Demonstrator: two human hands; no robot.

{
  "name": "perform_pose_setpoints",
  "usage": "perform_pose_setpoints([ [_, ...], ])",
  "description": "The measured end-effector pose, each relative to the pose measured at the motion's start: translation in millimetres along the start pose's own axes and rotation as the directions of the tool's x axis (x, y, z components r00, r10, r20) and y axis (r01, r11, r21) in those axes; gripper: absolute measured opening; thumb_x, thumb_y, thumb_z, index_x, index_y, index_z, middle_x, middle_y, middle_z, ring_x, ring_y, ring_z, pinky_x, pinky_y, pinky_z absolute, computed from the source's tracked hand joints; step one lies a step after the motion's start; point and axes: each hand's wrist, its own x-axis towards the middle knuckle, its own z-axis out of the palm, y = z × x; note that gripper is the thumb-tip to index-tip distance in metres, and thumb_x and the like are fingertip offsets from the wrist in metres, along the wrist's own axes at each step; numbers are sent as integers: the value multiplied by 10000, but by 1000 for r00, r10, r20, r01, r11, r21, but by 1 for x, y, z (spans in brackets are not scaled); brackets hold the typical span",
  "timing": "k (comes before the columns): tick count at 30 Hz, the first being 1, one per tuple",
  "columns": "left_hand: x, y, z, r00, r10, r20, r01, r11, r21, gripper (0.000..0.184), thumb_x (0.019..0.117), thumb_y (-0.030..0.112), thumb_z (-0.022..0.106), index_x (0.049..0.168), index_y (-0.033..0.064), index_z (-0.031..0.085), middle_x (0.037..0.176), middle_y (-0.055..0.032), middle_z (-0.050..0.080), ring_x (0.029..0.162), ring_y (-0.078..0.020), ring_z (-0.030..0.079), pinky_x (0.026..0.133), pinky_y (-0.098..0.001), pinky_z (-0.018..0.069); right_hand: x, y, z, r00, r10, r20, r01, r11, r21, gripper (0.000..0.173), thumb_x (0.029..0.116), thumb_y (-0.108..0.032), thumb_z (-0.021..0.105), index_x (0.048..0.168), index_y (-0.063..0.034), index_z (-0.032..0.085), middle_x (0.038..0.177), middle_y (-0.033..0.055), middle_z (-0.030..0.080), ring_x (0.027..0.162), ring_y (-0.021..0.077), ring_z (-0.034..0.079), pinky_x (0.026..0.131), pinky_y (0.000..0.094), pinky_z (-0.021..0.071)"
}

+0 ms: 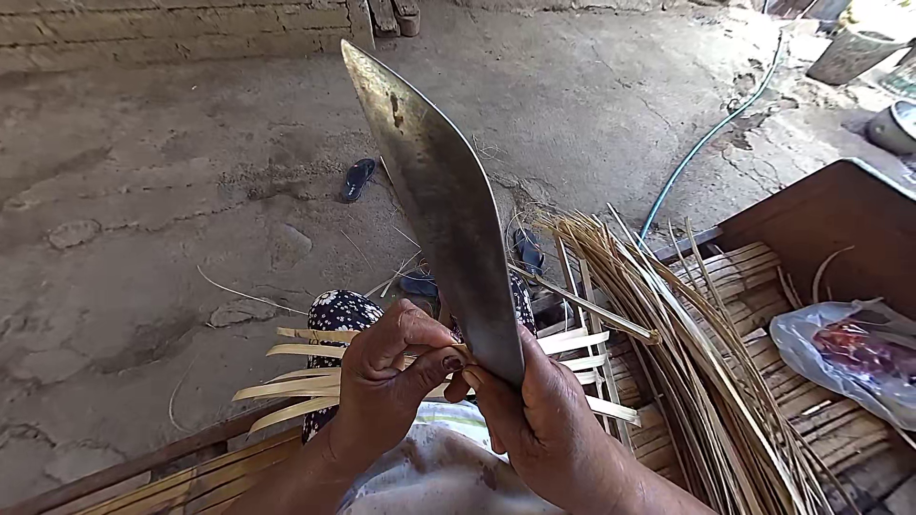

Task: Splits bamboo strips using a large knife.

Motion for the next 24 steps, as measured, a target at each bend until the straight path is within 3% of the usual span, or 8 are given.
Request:
perform_pose_setpoints([
  [6, -4, -2, 1, 999, 35, -9, -35, 999, 19, 87, 971, 144, 698, 1049, 112, 720, 988, 50, 686, 953, -18, 643, 856, -177, 547, 2, -6, -5, 997, 54, 57, -54, 999, -3, 146, 1038, -116, 530, 1147, -18, 526, 830, -6, 671, 569, -31, 573, 516, 119, 501],
  [9, -1, -3, -1, 999, 4, 36, -5, 1000, 24, 101, 966, 155, 704, 1058, 117, 718, 1007, 61, 691, 954, -7, 658, 861, -176, 568, 6, -9, -15, 993, 57, 100, -42, 988, -147, 166, 1033, -159, 548, 1154, -46, 536, 812, -18, 675, 598, -19, 597, 545, 130, 510],
  [12, 4, -5, -7, 995, -56, 82, 44, 990, 136, 145, 958, 229, 716, 1063, 134, 686, 1012, 87, 706, 954, 2, 682, 860, -181, 594, 4, -3, -18, 999, -26, 34, 36, 946, -322, 170, 1045, -213, 525, 1138, -71, 548, 798, -19, 675, 644, 4, 619, 584, 143, 511],
  [14, 4, -9, -10, 995, -57, 80, 48, 992, 114, 122, 956, 229, 719, 1030, 136, 697, 983, 85, 713, 921, 4, 684, 836, -180, 592, 5, -2, -20, 998, -47, 37, 56, 950, -307, 173, 1054, -214, 521, 1140, -66, 541, 811, -11, 685, 638, 2, 608, 581, 136, 499],
  [18, 2, -15, -10, 996, -38, 86, 42, 998, -40, 82, 939, 161, 734, 1018, 148, 719, 973, 94, 723, 917, 14, 682, 838, -170, 580, 13, -2, -37, 975, 26, 222, -13, 998, -60, 169, 1039, -167, 572, 1163, -52, 576, 841, -23, 690, 606, -60, 575, 549, 90, 481],
  [21, 4, -19, -5, 998, -40, 58, 43, 997, -56, 82, 922, 136, 751, 1002, 139, 732, 952, 76, 718, 903, -2, 676, 827, -177, 577, 14, -3, -36, 987, -45, 156, 95, 938, -333, 136, 1018, -174, 543, 1078, -72, 613, 669, -15, 568, 539, 26, 511, 505, 160, 429],
  [22, 5, -19, -4, 998, -39, 58, 43, 997, -63, 78, 923, 139, 750, 1000, 137, 734, 950, 74, 718, 898, -2, 676, 823, -176, 576, 15, -6, -38, 985, -32, 167, 90, 932, -352, 127, 1017, -180, 544, 1064, -80, 608, 662, -25, 556, 537, 18, 503, 500, 152, 421],
  [24, 7, -18, -2, 997, -35, 70, 40, 997, -71, 76, 929, 147, 745, 1003, 133, 733, 958, 73, 732, 901, -2, 691, 828, -182, 588, 20, -10, -48, 966, 62, 253, 2, 969, -247, 131, 1039, -199, 563, 1098, -88, 597, 752, -54, 642, 589, -54, 542, 541, 94, 447],
])
